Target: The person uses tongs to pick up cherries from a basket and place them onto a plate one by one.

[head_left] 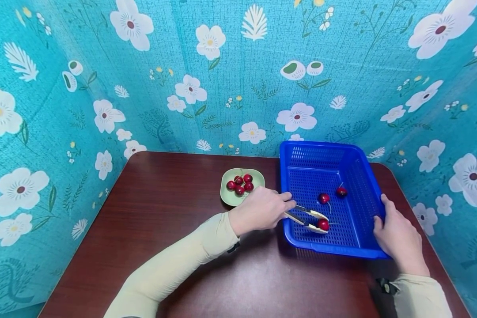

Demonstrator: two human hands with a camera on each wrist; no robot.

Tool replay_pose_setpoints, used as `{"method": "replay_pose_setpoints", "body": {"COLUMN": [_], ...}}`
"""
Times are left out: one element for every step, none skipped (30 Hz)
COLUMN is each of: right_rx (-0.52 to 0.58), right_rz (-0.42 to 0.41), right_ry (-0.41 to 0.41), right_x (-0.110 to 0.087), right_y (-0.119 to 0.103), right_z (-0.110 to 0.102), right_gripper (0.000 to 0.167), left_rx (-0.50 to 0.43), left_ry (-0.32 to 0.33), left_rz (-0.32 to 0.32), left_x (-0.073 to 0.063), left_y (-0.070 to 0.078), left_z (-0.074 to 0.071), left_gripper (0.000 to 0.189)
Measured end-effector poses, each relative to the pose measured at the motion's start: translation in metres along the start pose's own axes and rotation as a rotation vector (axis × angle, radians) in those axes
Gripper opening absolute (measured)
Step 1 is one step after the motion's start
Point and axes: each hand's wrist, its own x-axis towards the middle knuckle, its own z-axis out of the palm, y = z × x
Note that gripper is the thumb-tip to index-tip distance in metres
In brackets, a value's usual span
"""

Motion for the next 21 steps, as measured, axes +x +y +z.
{"method": "replay_pose_setpoints", "body": {"right_rx": [0.0,0.0,0.0,-0.001,-0.002,-0.002,-0.004,-0.004,-0.005,-0.004,-0.003,-0.003,-0.004,-0.003,-0.003,-0.003,-0.004,-0.004,-0.003,-0.002,-0.002], "right_rz": [0.0,-0.001,-0.001,-0.001,-0.001,-0.001,0.0,0.001,0.002,0.005,0.007,0.009,0.012,0.016,0.019,0.02,0.021,0.021,0.02,0.02,0.018], "right_ry": [-0.002,-0.003,-0.004,-0.005,-0.006,-0.007,-0.007,-0.007,-0.007,-0.009,-0.011,-0.013,-0.014,-0.017,-0.018,-0.019,-0.018,-0.018,-0.016,-0.015,-0.012], "right_x": [0.0,0.001,0.001,0.001,0.002,0.002,0.002,0.002,0.002,0.002,0.002,0.001,0.001,0.001,0.001,0.001,0.001,0.001,0.001,0.0,0.0], "right_y": [0.0,0.0,0.001,0.001,0.001,0.002,0.002,0.002,0.002,0.002,0.002,0.001,0.001,0.001,0.001,0.0,0.0,0.0,0.0,0.0,0.0], "right_z": [0.0,0.0,0.0,0.001,0.001,0.001,0.001,0.001,0.001,0.001,0.001,0.001,0.001,0.001,0.001,0.001,0.001,0.0,0.0,0.0,-0.001], "right_gripper": [0.077,0.077,0.077,0.077,0.077,0.077,0.077,0.077,0.077,0.077,0.077,0.077,0.077,0.077,0.076,0.076,0.077,0.077,0.077,0.077,0.077], "left_rx": [0.001,0.002,-0.001,-0.003,-0.007,-0.011,-0.014,-0.02,-0.023,-0.027,-0.036,-0.043,-0.049,-0.055,-0.059,-0.064,-0.066,-0.063,-0.061,-0.061,-0.061], "left_ry": [0.006,0.011,0.016,0.019,0.021,0.022,0.025,0.025,0.022,0.019,0.015,0.013,0.012,0.01,0.011,0.016,0.021,0.03,0.041,0.053,0.066], "left_rz": [0.002,0.004,0.005,0.006,0.005,0.005,0.004,0.003,0.001,-0.001,-0.004,-0.005,-0.009,-0.011,-0.014,-0.016,-0.02,-0.024,-0.028,-0.032,-0.038], "left_x": [-0.001,-0.001,-0.002,-0.003,-0.003,-0.003,-0.004,-0.004,-0.005,-0.005,-0.006,-0.007,-0.008,-0.009,-0.01,-0.012,-0.013,-0.014,-0.015,-0.016,-0.018], "left_y": [0.0,0.0,0.0,0.001,0.001,0.001,0.001,0.001,0.001,0.001,0.001,0.001,0.001,0.001,0.001,0.002,0.001,0.001,0.001,0.001,0.0], "left_z": [0.0,0.0,0.001,0.0,0.0,0.0,0.0,0.0,-0.001,-0.001,-0.002,-0.002,-0.002,-0.003,-0.003,-0.003,-0.003,-0.004,-0.004,-0.004,-0.005], "left_gripper": [0.025,0.025,0.026,0.027,0.027,0.028,0.029,0.029,0.03,0.031,0.032,0.033,0.034,0.035,0.035,0.035,0.035,0.035,0.035,0.035,0.035]}}
